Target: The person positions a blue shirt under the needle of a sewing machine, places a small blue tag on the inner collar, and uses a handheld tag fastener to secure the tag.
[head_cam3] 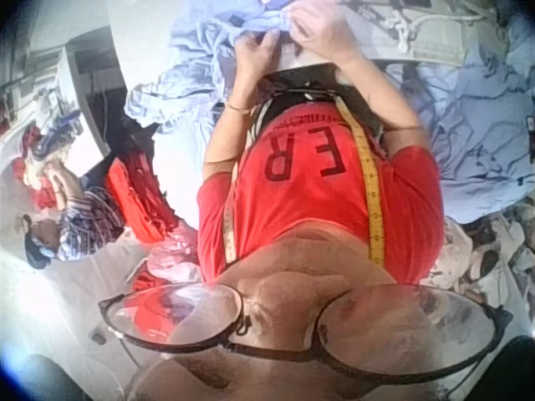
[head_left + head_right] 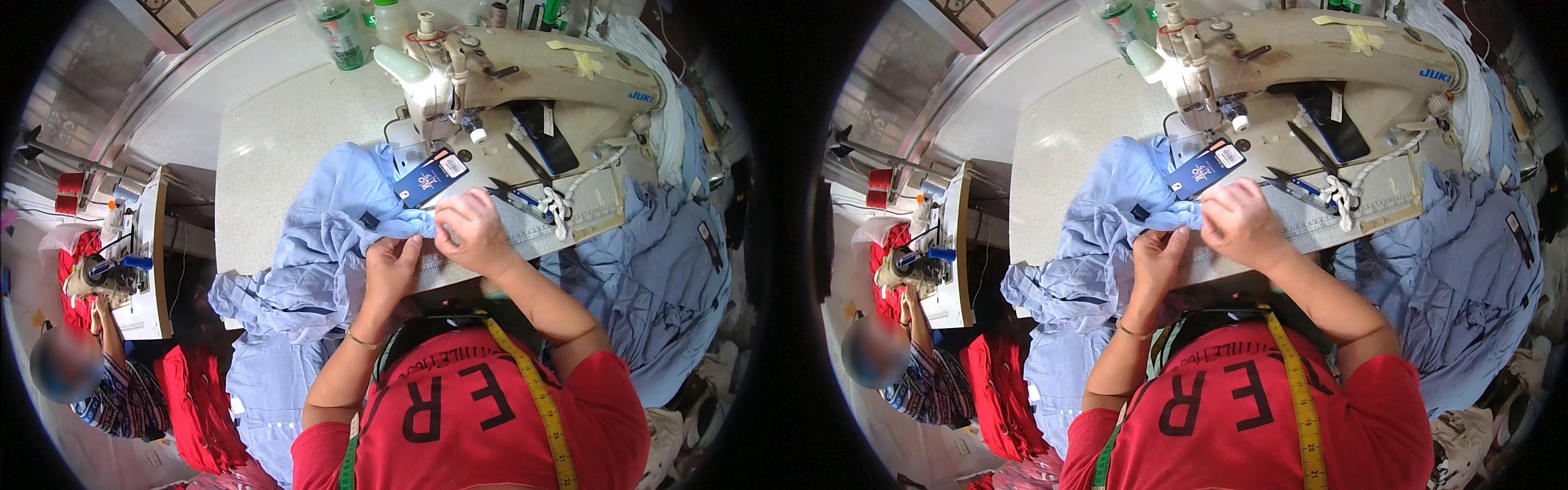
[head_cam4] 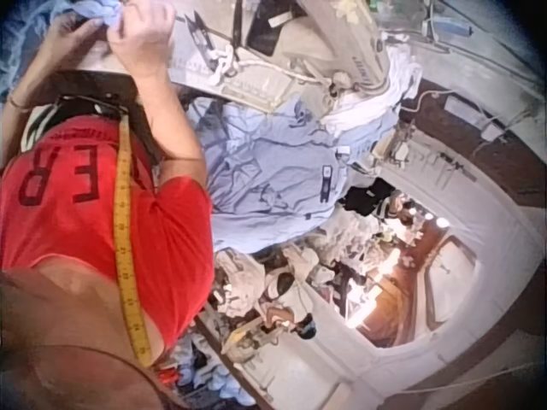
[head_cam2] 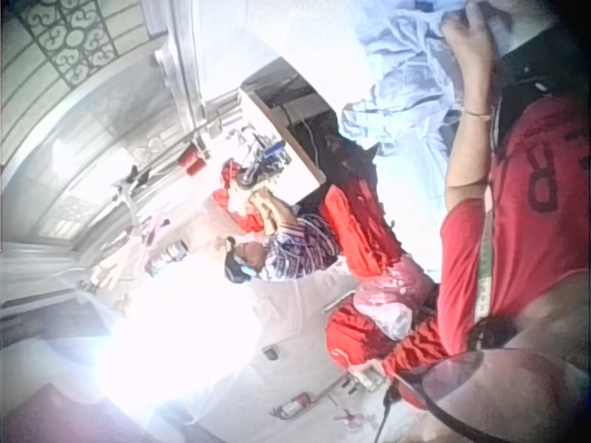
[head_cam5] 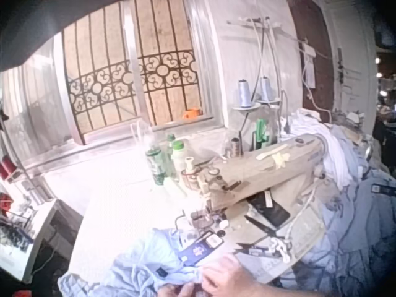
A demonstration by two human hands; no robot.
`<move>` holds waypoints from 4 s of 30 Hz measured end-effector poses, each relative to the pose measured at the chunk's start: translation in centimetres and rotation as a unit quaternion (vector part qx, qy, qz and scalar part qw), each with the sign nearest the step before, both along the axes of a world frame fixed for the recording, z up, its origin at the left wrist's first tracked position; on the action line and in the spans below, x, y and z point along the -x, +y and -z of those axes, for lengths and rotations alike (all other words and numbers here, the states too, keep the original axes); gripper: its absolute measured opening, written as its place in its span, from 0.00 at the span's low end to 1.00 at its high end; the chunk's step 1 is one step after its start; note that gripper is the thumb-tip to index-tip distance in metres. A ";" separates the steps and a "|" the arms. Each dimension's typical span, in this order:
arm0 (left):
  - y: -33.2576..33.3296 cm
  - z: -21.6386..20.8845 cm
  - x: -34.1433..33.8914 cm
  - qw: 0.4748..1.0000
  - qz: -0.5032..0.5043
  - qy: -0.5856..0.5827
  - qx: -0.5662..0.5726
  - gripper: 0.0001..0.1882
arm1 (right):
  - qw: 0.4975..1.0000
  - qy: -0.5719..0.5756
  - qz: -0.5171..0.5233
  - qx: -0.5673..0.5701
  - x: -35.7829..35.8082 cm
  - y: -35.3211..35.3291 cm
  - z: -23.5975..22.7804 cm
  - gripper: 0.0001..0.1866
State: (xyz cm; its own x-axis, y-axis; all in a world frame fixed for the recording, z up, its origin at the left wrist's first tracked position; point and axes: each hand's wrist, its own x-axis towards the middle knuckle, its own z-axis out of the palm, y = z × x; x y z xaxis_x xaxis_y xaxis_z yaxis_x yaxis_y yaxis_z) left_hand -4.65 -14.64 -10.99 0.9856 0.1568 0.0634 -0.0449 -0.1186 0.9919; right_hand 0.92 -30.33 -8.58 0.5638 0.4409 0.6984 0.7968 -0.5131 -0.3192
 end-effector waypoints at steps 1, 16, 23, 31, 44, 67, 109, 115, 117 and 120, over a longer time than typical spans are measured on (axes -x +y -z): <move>0.2 0.1 0.0 1.000 -0.006 0.015 0.017 0.09 | 1.000 0.024 0.003 -0.017 -0.2 -0.2 0.0 0.07; 0.3 -0.1 0.0 0.998 0.026 0.045 0.048 0.10 | 0.990 0.109 -0.091 0.005 -0.1 -0.4 -0.2 0.05; 0.4 0.2 -0.1 0.996 0.005 0.052 0.073 0.08 | 0.998 0.000 -0.042 0.053 0.5 -1.0 -0.6 0.05; 0.7 0.1 -0.3 0.992 0.018 0.073 0.097 0.08 | 0.966 0.229 -0.078 -0.093 0.4 -1.2 0.0 0.07; 1.0 -0.2 -0.3 0.992 0.037 0.071 0.101 0.07 | 0.997 -0.002 -0.064 0.044 0.1 -0.1 -0.4 0.08; 1.6 -1.1 0.4 0.975 0.011 0.020 0.222 0.06 | 0.984 0.176 -0.024 0.022 -1.1 -1.7 2.1 0.03; 2.6 -2.0 0.9 0.956 0.062 0.084 0.274 0.06 | 0.979 0.155 -0.073 -0.110 4.1 -1.0 -4.0 0.10; 3.3 -2.6 0.5 0.965 0.052 0.072 0.248 0.07 | 0.956 0.216 -0.171 -0.102 -0.8 2.7 -1.4 0.07; 3.3 -3.4 0.6 0.987 0.076 0.082 0.117 0.07 | 0.930 0.306 -0.162 -0.127 -1.4 2.4 -1.4 0.06; 3.0 -4.1 -0.2 0.988 0.029 -0.128 -0.084 0.04 | 0.859 0.444 -0.196 -0.164 -2.6 1.9 -1.5 0.07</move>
